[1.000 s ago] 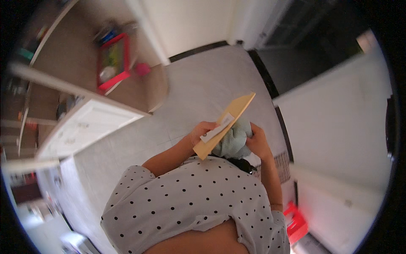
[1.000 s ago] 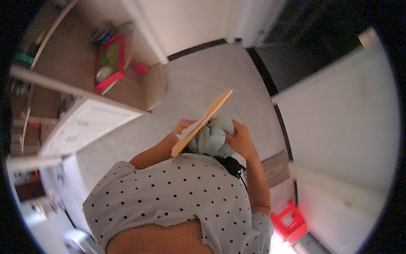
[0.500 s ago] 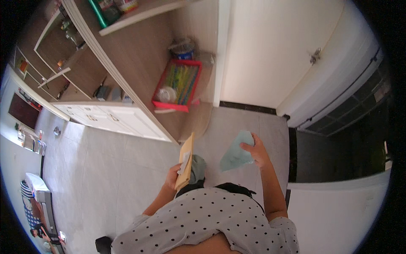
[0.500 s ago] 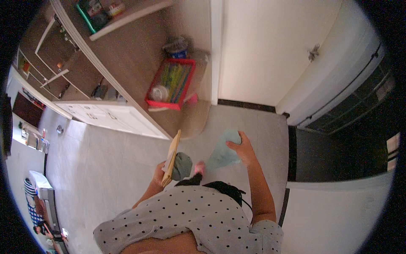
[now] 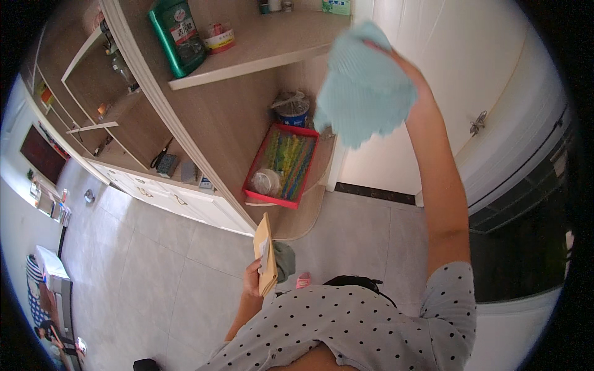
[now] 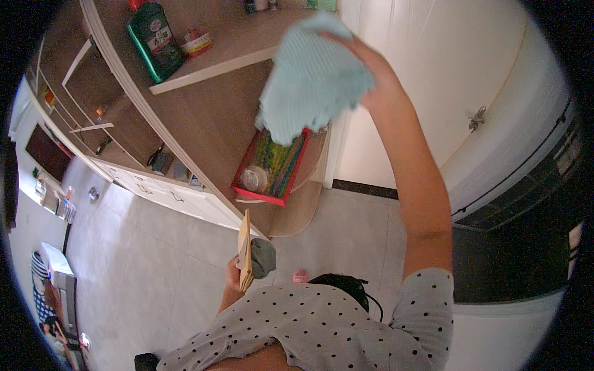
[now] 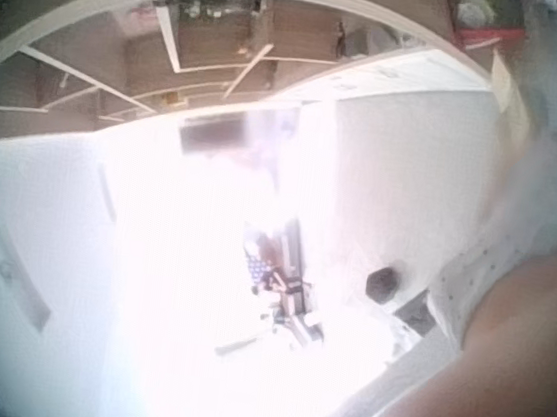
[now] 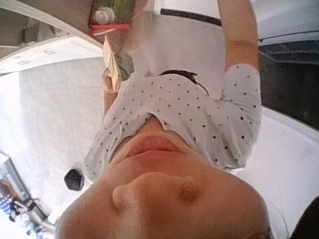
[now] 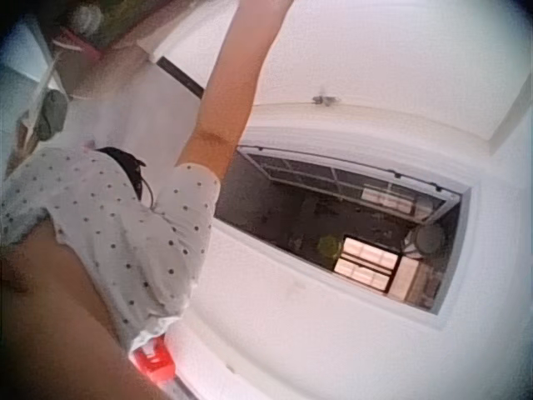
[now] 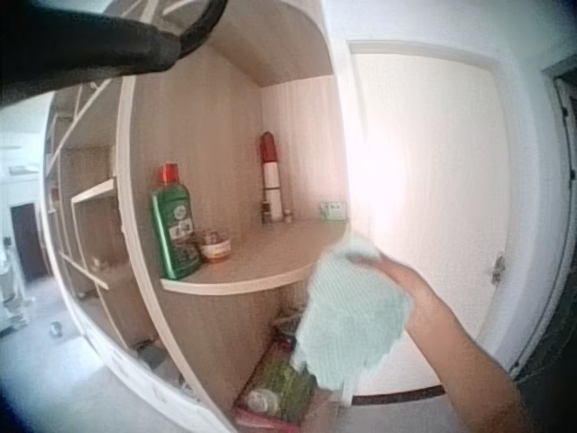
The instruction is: The person walks from a hallway into a bathroom, places a package on a toilet tank, and washes a green cloth in a basin of water at the sink. After wringing out the cloth, the person returns to the hallway and wipes the surface of a white door with the damp cloth.
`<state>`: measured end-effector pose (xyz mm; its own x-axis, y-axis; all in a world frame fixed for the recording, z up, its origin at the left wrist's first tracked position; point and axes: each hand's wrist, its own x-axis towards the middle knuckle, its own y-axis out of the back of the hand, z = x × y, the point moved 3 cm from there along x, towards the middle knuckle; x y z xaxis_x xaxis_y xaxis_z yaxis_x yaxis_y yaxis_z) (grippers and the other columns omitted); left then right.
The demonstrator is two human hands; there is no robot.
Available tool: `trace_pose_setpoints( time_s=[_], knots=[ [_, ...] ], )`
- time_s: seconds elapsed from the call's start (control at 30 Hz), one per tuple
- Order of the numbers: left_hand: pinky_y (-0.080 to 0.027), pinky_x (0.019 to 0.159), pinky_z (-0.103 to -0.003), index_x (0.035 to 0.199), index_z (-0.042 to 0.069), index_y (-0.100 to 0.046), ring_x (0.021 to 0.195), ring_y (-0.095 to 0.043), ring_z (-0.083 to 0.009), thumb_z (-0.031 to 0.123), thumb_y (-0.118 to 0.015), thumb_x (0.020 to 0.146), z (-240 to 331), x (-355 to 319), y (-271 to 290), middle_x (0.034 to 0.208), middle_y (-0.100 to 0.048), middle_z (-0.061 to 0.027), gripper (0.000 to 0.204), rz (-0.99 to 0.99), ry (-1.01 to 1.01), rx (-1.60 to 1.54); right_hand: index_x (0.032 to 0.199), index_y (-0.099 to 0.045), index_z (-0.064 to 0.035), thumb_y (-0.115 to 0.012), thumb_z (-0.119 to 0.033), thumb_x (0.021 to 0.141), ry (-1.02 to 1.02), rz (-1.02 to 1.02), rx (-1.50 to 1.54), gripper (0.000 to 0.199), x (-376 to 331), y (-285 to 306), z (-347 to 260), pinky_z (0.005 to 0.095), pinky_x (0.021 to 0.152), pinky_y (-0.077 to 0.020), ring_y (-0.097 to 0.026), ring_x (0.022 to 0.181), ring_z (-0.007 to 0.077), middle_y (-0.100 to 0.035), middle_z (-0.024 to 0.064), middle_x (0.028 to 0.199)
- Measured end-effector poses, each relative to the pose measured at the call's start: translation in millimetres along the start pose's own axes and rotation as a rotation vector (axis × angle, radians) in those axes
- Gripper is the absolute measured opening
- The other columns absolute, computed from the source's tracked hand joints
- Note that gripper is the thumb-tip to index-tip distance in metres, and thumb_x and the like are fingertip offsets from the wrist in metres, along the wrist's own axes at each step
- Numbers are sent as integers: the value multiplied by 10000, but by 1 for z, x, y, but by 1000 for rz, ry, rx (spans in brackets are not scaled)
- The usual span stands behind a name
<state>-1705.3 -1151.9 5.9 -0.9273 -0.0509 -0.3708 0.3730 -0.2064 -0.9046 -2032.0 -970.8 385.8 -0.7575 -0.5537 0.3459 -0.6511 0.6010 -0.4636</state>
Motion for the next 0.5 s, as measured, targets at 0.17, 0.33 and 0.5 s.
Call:
trace_pose_setpoints(
  time_s=[0.17, 0.33, 0.5],
  knots=[
    [-532, 713, -369, 1100, -48, -488, 828, -619, -245, 140, -471, 831, -13, 1, -11, 980, -603, -148, 329, 7, -28, -48, 1164, -464, -88, -509, -326, 860, 105, -91, -567, 389, 133, -15, -11, 458, 734, -447, -591, 827, 281, -607, 143, 956],
    [-535, 721, -369, 1100, -43, -486, 831, -621, -244, 144, -466, 836, -9, -14, -1, 979, -602, -149, 324, -27, -109, -96, 1247, -445, -62, -557, -456, 803, 553, -17, -1765, 603, 141, -54, 19, 383, 968, -354, -423, 1162, 312, -474, 193, 1223],
    [-544, 691, -388, 1093, -34, -491, 811, -625, -253, 136, -475, 830, -9, -22, 9, 962, -609, -146, 314, 16, -203, -107, 1249, -465, -164, -440, -537, 831, 294, -376, -1741, 561, 144, -62, 58, 427, 946, -368, -414, 1166, 372, -457, 187, 1247]
  ],
)
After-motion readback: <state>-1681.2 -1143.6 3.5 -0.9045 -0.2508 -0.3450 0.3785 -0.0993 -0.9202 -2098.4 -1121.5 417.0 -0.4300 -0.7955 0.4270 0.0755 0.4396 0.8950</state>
